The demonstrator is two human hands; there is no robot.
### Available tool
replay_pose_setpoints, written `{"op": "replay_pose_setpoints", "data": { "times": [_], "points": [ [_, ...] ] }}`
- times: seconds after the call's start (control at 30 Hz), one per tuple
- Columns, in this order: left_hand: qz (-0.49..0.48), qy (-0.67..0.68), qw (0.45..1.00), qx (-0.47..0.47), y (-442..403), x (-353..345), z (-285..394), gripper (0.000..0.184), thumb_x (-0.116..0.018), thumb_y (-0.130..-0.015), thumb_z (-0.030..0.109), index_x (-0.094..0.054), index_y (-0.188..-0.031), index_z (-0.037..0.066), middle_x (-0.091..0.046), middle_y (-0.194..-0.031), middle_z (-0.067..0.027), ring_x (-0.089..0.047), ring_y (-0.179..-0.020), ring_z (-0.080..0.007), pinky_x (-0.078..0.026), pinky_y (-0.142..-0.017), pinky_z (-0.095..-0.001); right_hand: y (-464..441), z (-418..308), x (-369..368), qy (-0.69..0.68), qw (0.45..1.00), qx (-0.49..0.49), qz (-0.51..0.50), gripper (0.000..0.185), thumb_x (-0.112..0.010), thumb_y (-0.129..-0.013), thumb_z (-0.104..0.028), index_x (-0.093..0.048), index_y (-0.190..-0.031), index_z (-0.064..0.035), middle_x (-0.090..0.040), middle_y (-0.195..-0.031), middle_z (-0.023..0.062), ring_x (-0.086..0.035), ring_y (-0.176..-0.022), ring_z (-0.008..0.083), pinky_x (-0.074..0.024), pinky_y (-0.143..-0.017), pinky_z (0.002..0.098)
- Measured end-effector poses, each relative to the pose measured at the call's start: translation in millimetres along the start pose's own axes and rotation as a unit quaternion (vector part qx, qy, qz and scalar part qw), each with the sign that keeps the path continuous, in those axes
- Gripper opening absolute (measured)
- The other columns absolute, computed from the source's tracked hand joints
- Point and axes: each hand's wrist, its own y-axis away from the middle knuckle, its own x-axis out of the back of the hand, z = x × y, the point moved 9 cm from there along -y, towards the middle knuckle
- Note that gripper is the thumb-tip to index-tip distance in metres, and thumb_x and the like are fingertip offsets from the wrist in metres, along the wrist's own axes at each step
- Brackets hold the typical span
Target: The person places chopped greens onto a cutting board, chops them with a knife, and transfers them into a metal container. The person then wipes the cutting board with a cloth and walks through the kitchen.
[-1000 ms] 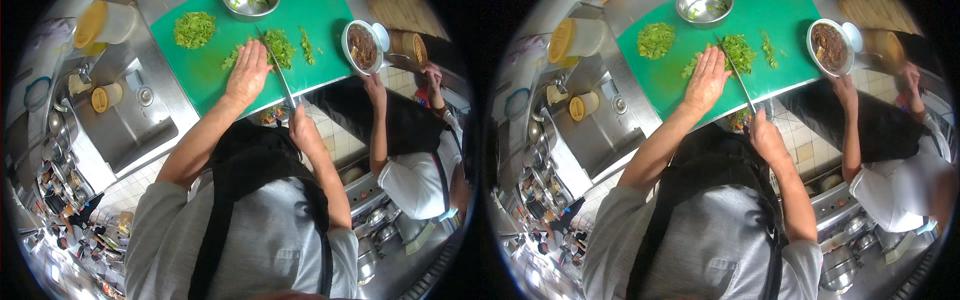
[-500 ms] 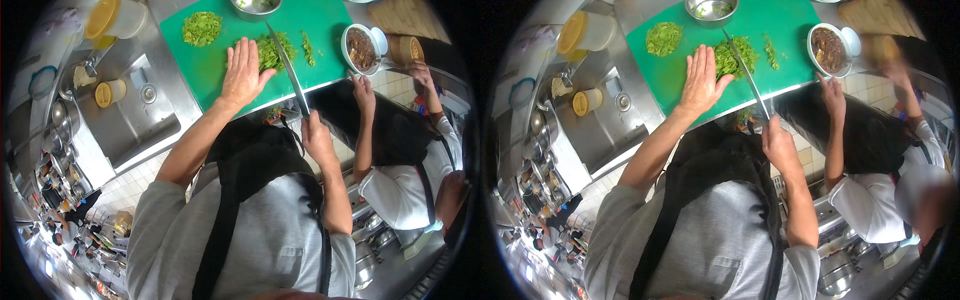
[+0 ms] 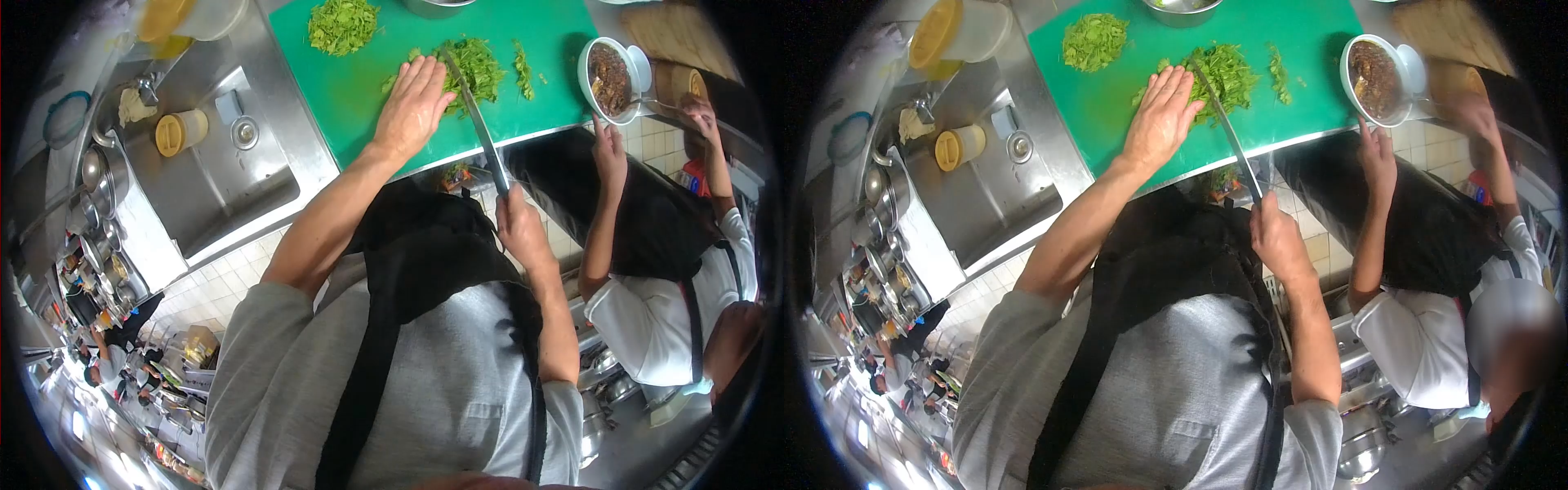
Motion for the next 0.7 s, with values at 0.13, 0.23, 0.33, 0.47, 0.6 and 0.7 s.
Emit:
{"op": "replay_pose_setpoints", "data": {
  "times": [0.13, 0.23, 0.33, 0.47, 0.6, 0.7],
  "points": [
    [0.012, -0.016, 1.000, -0.001, 0.7, -3.6, -2.6, 0.048, -0.059, -0.101, 0.028, -0.057, -0.137, -0.004, -0.054, -0.145, -0.0211, -0.046, -0.140, -0.0340, -0.031, -0.122, -0.0448, -8.0, -4.5, -3.4, -0.012, 1.000, 0.009, -0.004, 0.021, -0.056, -0.097, -0.006, -0.042, -0.110, 0.0033, -0.062, -0.074, 0.0330, -0.061, -0.075, 0.0542, -0.0461, -0.063, 0.0607],
    [0.023, -0.025, 0.999, -0.008, 1.9, -5.6, -2.9, 0.045, -0.060, -0.100, 0.028, -0.061, -0.133, -0.003, -0.057, -0.143, -0.0194, -0.048, -0.139, -0.0324, -0.032, -0.121, -0.0438, -33.7, -1.8, -18.9, -0.002, 0.999, 0.030, 0.014, 0.021, -0.057, -0.097, -0.006, -0.042, -0.108, 0.0034, -0.062, -0.075, 0.0333, -0.061, -0.076, 0.0545, -0.0457, -0.063, 0.0608],
    [0.029, -0.046, 0.998, -0.020, 2.8, -1.9, -1.5, 0.045, -0.062, -0.099, 0.029, -0.062, -0.131, -0.003, -0.059, -0.141, -0.0186, -0.051, -0.136, -0.0323, -0.033, -0.120, -0.0445, -53.9, -0.7, -20.4, -0.012, 0.999, 0.029, 0.016, 0.020, -0.058, -0.096, -0.006, -0.042, -0.106, 0.0025, -0.062, -0.075, 0.0336, -0.062, -0.077, 0.0542, -0.0461, -0.063, 0.0605],
    [0.023, -0.044, 0.999, -0.022, -1.4, 10.7, 3.0, 0.051, -0.064, -0.097, 0.033, -0.061, -0.133, -0.003, -0.059, -0.140, -0.0192, -0.050, -0.137, -0.0338, -0.033, -0.120, -0.0469, -41.0, -3.5, -8.5, -0.010, 1.000, 0.019, 0.017, 0.021, -0.060, -0.096, -0.009, -0.043, -0.104, 0.0012, -0.062, -0.076, 0.0336, -0.062, -0.078, 0.0534, -0.0473, -0.064, 0.0602],
    [0.044, -0.030, 0.999, -0.006, -1.1, 37.7, 10.5, 0.073, -0.072, -0.089, 0.046, -0.054, -0.139, -0.004, -0.056, -0.143, -0.0223, -0.046, -0.140, -0.0363, -0.032, -0.120, -0.0494, -33.5, -12.9, 3.1, 0.017, 0.999, 0.028, 0.022, 0.020, -0.060, -0.096, -0.008, -0.043, -0.103, 0.0014, -0.062, -0.075, 0.0334, -0.062, -0.077, 0.0536, -0.0470, -0.063, 0.0601],
    [0.077, 0.024, 0.996, 0.030, 2.8, 55.6, 5.1, 0.088, -0.078, -0.081, 0.052, -0.050, -0.142, -0.005, -0.053, -0.145, -0.0235, -0.045, -0.140, -0.0371, -0.034, -0.119, -0.0477, -29.2, -30.8, 24.4, 0.019, 0.998, 0.036, 0.049, 0.019, -0.059, -0.096, -0.008, -0.044, -0.103, 0.0016, -0.062, -0.074, 0.0332, -0.062, -0.076, 0.0536, -0.0469, -0.063, 0.0601]
  ]
}}
